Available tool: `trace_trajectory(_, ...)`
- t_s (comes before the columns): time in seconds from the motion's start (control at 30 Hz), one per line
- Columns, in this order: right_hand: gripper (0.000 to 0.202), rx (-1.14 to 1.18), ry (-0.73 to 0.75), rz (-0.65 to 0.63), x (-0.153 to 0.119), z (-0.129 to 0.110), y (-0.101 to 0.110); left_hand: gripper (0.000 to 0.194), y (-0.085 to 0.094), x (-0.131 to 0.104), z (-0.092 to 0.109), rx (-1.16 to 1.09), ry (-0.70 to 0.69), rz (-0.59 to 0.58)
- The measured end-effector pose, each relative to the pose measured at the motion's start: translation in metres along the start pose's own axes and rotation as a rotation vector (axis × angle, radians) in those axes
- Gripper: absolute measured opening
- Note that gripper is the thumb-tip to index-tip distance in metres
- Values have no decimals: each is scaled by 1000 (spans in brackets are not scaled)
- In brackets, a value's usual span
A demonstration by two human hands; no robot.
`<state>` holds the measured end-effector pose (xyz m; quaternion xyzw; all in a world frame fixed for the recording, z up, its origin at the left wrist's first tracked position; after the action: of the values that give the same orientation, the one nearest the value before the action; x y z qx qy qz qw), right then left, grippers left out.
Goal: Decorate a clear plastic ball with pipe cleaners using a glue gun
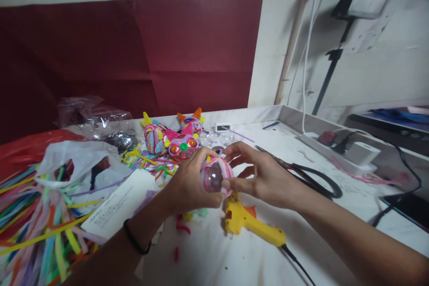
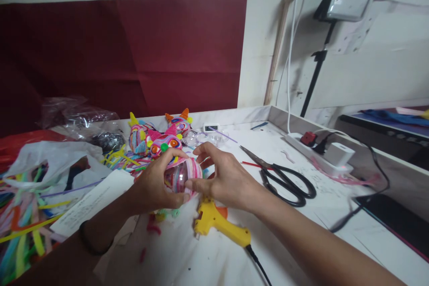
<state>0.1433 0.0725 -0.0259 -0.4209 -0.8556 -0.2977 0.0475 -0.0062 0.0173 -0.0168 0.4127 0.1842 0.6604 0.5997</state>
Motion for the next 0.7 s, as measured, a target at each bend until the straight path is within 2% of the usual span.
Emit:
trace_trajectory(0.2, 50, 59, -42, -27, 5, 10, 0, 66, -2, -1, -5, -46, 51, -27)
trace_trajectory(0.43, 54, 156, -92, -92, 8, 18, -5, 61, -5, 0, -7, -92, 31, -62)
trace_trajectory(0.7, 52, 309, -16, -241, 8, 15, -9, 64, -6, -1, -9, -33, -10, -81)
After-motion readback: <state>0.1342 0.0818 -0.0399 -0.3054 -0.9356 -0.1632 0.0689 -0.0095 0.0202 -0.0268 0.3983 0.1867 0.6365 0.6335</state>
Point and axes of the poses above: each hand's wrist, its own x-axis towards the middle knuckle, its own y-axis out of the back of the hand, z = x × y, the point moved 5 cm from there along x, towards the middle knuckle, and after that the axes turned 1 degree about z, right-handed, at the moved point
